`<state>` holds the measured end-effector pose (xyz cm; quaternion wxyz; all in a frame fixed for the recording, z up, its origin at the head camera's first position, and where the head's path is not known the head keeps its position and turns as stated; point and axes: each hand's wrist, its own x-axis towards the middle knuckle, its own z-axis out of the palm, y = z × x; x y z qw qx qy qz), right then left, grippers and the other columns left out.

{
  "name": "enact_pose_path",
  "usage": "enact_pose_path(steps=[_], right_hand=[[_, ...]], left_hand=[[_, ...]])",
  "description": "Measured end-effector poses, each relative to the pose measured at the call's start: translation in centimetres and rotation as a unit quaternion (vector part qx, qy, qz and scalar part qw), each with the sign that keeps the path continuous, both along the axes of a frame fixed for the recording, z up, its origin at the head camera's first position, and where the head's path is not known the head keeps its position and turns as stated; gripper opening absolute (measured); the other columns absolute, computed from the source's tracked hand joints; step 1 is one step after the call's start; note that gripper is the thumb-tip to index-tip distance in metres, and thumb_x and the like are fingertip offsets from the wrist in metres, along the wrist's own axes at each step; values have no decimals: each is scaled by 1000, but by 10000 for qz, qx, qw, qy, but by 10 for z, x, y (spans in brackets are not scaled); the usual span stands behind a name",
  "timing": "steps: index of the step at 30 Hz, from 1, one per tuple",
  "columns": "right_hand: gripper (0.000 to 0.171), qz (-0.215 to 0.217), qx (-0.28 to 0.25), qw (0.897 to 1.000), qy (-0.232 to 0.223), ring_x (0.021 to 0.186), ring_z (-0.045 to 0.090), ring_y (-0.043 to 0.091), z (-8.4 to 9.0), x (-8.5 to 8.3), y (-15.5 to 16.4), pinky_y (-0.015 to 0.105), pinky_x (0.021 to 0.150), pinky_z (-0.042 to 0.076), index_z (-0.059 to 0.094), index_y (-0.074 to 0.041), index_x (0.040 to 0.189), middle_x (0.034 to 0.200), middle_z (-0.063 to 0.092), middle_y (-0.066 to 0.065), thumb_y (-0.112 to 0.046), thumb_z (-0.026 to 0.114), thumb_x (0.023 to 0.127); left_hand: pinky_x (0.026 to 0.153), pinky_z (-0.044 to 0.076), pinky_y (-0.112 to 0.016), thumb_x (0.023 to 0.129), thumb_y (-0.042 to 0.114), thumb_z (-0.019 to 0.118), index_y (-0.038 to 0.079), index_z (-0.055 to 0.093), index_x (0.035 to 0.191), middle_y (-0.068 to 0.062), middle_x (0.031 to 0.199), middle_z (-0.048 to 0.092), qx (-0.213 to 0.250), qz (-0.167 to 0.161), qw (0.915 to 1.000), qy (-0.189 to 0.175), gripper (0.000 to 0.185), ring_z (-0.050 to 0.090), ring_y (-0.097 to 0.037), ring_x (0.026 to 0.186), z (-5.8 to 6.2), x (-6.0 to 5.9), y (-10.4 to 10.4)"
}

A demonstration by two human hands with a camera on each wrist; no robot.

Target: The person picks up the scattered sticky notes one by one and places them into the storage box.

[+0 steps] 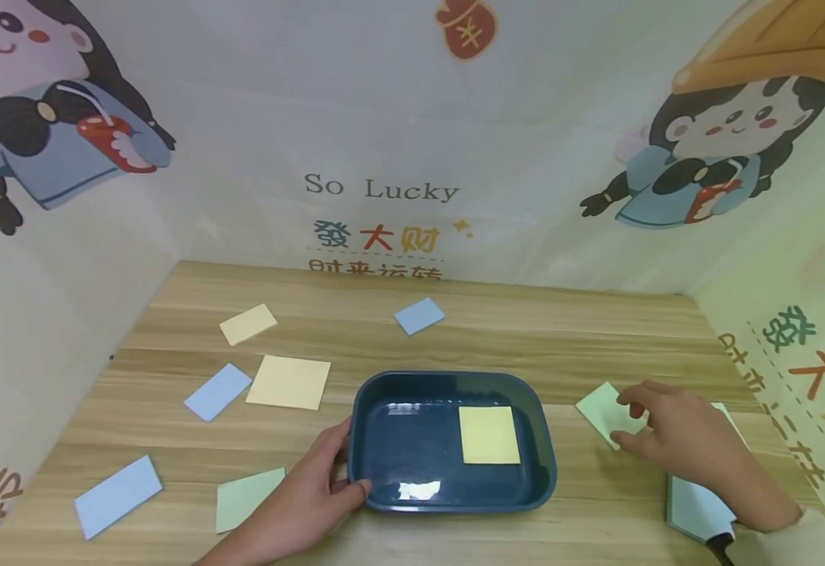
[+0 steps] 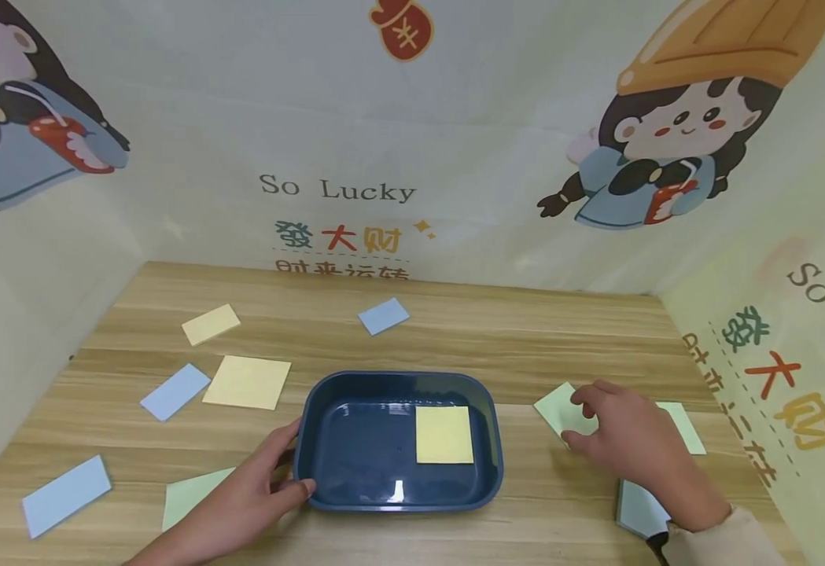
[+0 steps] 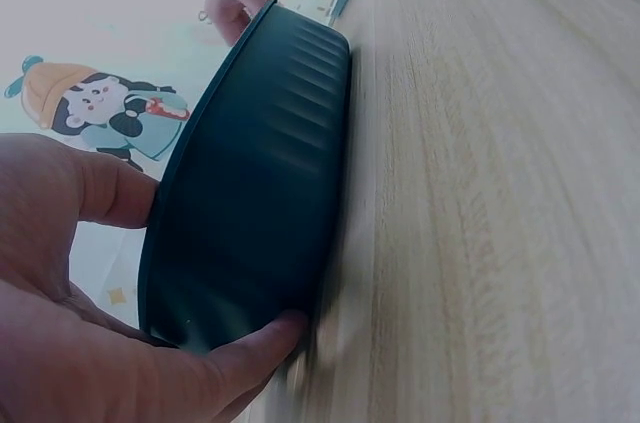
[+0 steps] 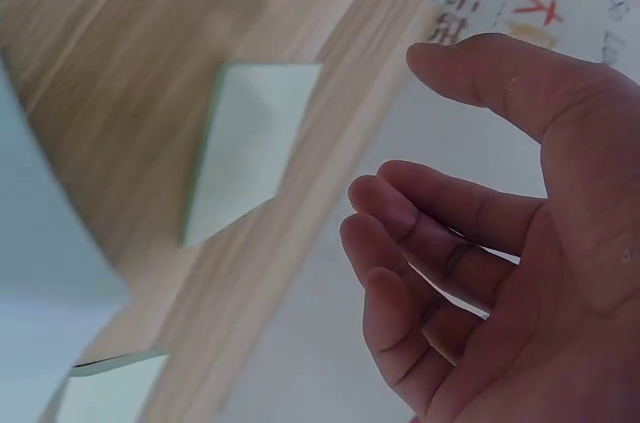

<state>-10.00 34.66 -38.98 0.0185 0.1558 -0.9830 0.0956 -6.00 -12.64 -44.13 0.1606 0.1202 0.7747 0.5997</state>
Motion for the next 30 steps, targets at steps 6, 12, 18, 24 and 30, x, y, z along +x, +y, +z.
enact_pose_path(steps=[6, 12, 18, 24, 30], right_hand=[[49, -208, -351, 9983, -425, 84, 73, 27, -11, -10, 21, 44, 66, 60, 76, 6, 116, 103, 77, 12, -28, 94, 85], [64, -535, -553, 9934, -846, 100, 73, 43, -18, -16, 32, 54, 75, 63, 71, 13, 125, 115, 75, 25, -33, 94, 86], [72, -676, -624, 9908, -991, 100, 73, 41, -25, -17, 32, 53, 75, 62, 70, 12, 127, 114, 74, 25, -38, 96, 82], [85, -873, -306, 9908, -988, 107, 67, 50, -32, -17, 25, 61, 81, 60, 67, 16, 127, 123, 67, 35, -47, 97, 79], [98, -1072, -69, 9879, -1114, 107, 64, 54, -37, -17, 21, 65, 86, 58, 59, 26, 133, 128, 58, 43, -49, 95, 81]], left_hand=[[102, 59, -32, 100, 0, 71, -4, 28, 170, -28, 162, 39, -60, 53, 10000, -27, 82, 55, -42, 141, 1, 0, 0], [101, 59, -30, 100, 0, 71, -5, 29, 169, -28, 162, 40, -76, 70, 9999, -12, 81, 57, -41, 139, 1, 0, 2], [99, 60, -31, 100, -1, 72, -5, 29, 169, -29, 161, 40, -26, 68, 10000, -58, 81, 60, -40, 136, 2, 0, 2], [100, 60, -31, 100, 0, 72, -4, 30, 169, -28, 161, 40, -57, 78, 9999, -44, 81, 59, -41, 137, 2, -1, 2], [100, 60, -31, 100, 0, 72, -5, 30, 169, -29, 161, 40, -61, 76, 9999, -63, 82, 59, -40, 137, 1, -1, 2]])
